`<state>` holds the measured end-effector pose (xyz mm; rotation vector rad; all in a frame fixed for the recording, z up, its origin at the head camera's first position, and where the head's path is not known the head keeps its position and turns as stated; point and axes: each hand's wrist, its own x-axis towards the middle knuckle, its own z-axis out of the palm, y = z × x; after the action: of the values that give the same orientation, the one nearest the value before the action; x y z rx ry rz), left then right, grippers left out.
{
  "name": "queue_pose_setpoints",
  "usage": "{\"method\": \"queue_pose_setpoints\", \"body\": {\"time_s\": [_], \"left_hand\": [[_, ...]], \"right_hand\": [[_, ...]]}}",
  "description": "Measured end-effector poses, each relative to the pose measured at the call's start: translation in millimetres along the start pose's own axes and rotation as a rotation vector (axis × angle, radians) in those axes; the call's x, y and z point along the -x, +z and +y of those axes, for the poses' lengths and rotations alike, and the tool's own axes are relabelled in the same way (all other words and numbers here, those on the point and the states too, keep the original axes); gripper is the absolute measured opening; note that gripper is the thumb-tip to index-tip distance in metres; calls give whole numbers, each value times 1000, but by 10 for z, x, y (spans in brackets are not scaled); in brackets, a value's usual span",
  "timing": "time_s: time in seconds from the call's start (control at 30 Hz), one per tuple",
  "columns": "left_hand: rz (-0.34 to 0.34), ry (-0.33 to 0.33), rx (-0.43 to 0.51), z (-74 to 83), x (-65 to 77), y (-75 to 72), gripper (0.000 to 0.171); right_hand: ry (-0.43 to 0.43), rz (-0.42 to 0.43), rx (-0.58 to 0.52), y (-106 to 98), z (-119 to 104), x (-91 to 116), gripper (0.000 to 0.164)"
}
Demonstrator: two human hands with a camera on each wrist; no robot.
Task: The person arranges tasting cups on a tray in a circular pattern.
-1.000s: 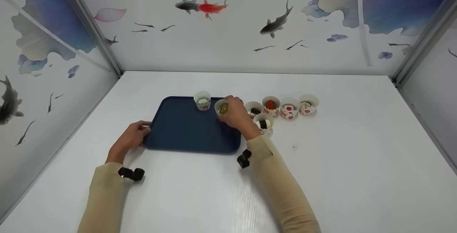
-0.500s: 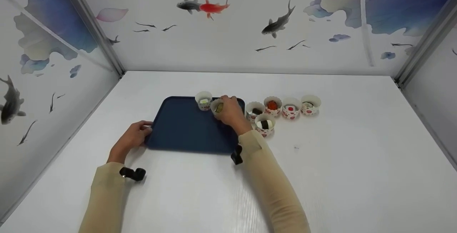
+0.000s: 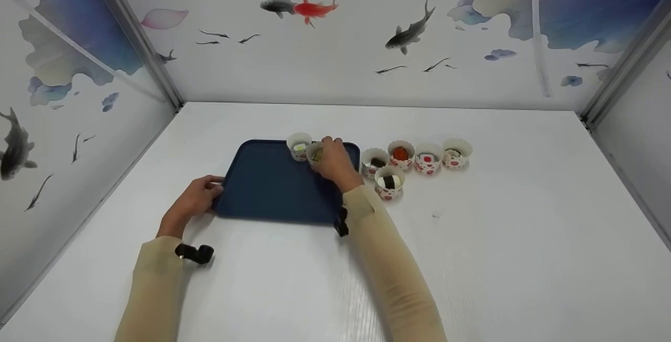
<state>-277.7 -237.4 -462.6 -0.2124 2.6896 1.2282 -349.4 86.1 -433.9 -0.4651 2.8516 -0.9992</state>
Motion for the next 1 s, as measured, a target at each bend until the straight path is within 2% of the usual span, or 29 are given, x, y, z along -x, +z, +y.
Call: {"method": "queue_pose_setpoints", "body": {"time_s": [0.47,0.67,0.8,1.0], "left_hand": [[4,1,4,16,20,2,41],[-11,0,26,45,54,-3,41],[-16,-16,50,54,59,-6,41],[-15,-20,36,15,20,-3,41]], "right_hand": [[27,-20,-14,24,-27,-25,68],[37,-25,-12,-5,-57,4,78],[49,-14,-44,-46,-89,41,80],[61,3,-98,-116,-87,140,80]]}}
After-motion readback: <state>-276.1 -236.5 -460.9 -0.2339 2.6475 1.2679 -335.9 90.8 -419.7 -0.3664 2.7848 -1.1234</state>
